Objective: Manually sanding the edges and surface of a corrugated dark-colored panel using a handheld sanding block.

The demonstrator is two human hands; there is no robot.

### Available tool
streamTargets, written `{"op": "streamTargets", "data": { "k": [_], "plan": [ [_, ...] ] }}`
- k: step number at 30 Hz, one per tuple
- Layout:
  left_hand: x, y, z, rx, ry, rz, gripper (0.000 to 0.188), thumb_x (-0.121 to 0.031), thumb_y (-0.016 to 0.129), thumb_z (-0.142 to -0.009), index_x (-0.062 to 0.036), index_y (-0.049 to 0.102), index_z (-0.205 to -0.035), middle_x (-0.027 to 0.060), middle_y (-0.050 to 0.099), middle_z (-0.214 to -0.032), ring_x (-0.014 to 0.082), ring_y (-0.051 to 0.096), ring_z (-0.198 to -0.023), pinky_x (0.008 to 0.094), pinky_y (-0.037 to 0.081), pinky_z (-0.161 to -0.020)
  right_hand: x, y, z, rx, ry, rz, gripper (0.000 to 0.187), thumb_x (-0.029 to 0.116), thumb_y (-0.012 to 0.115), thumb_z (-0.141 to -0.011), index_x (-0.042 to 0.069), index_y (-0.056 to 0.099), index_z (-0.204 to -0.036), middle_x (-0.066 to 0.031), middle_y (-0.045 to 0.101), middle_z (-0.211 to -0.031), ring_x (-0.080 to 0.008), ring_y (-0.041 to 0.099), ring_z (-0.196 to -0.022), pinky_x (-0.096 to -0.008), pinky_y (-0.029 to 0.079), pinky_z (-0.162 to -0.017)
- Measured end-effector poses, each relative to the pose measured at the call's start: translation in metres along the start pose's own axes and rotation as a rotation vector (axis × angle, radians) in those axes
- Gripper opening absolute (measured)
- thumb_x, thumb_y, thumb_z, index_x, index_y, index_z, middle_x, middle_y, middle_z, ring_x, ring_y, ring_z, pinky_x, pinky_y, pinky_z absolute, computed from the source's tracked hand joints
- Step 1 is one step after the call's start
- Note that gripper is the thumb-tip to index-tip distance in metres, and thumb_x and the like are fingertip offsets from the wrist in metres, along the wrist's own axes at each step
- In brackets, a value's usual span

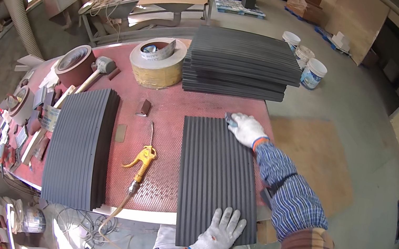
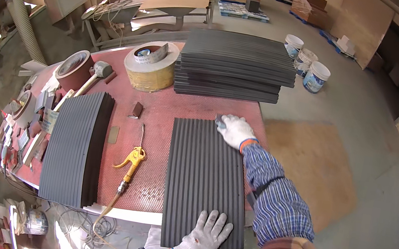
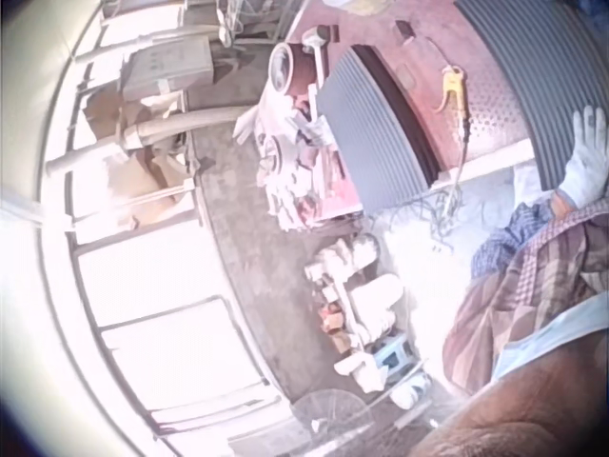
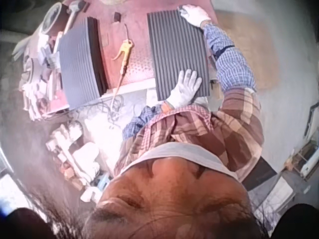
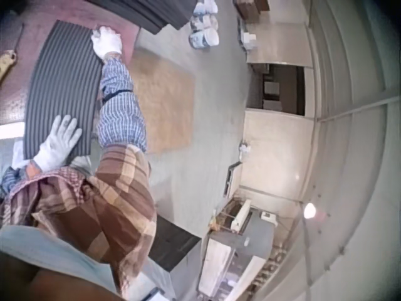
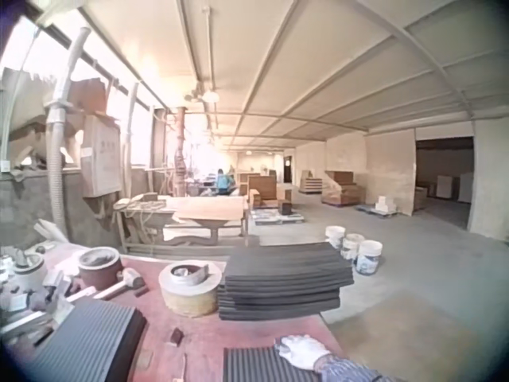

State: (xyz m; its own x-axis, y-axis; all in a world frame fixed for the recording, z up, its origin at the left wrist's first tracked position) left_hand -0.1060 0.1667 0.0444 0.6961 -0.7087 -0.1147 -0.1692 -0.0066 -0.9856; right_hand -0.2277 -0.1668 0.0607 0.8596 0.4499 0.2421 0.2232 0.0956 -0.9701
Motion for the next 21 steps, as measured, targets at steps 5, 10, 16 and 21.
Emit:
{"op": "streamTargets", "data": {
  "k": [5, 10, 16, 21],
  "plan": [
    [0.006, -0.006, -0.007, 0.025, -0.002, 0.018, 0.059, -0.020, 0.048, -0.093, 0.0039, 0.044, -0.147, 0.0304, 0.046, -0.148, 0.0495, 0.045, -0.135, 0.0648, 0.034, -0.112, 0.009, 0.022, 0.029, -0.141, -0.114, 0.137, 0.054, 0.040, 0.060, -0.095, 0.000, 0.058, -0.131, -0.0208, 0.057, -0.138, -0.0388, 0.052, -0.127, -0.0486, 0.035, -0.112],
    [0.014, 0.002, 0.001, 0.036, -0.021, -0.015, 0.061, -0.022, 0.047, -0.094, 0.0035, 0.042, -0.149, 0.0314, 0.045, -0.150, 0.0525, 0.043, -0.138, 0.0677, 0.031, -0.113, 0.086, 0.008, 0.151, 0.055, -0.239, 0.151, 0.069, 0.048, 0.068, -0.088, -0.002, 0.055, -0.133, -0.0237, 0.051, -0.143, -0.0389, 0.046, -0.132, -0.0516, 0.030, -0.116],
    [0.007, -0.003, 0.005, 0.011, -0.004, 0.017, 0.059, -0.022, 0.050, -0.092, 0.0032, 0.045, -0.146, 0.0308, 0.048, -0.146, 0.0487, 0.048, -0.133, 0.0658, 0.035, -0.111, 0.070, 0.019, 0.132, -0.033, -0.245, 0.136, 0.056, 0.042, 0.064, -0.092, -0.002, 0.058, -0.127, -0.0229, 0.056, -0.137, -0.0384, 0.050, -0.128, -0.0512, 0.032, -0.115],
    [0.000, 0.002, -0.002, -0.025, 0.004, 0.048, 0.060, -0.022, 0.050, -0.092, 0.0031, 0.044, -0.146, 0.0294, 0.046, -0.146, 0.0471, 0.046, -0.134, 0.0641, 0.035, -0.112, 0.033, 0.013, 0.008, -0.037, -0.032, 0.173, 0.050, 0.043, 0.050, -0.101, 0.002, 0.062, -0.128, -0.0187, 0.059, -0.136, -0.0341, 0.055, -0.127, -0.0476, 0.036, -0.109]
  ]
}}
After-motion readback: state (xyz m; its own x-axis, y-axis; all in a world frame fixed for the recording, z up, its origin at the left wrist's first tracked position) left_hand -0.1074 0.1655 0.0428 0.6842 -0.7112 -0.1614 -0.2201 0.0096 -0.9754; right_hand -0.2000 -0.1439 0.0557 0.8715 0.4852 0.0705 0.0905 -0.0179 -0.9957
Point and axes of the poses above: each hand's wrist, its own z-axis away from the middle knuckle, its own y-axis out of the palm, x = y × z, the point moved 1 cm from there along -z, towards the middle knuckle
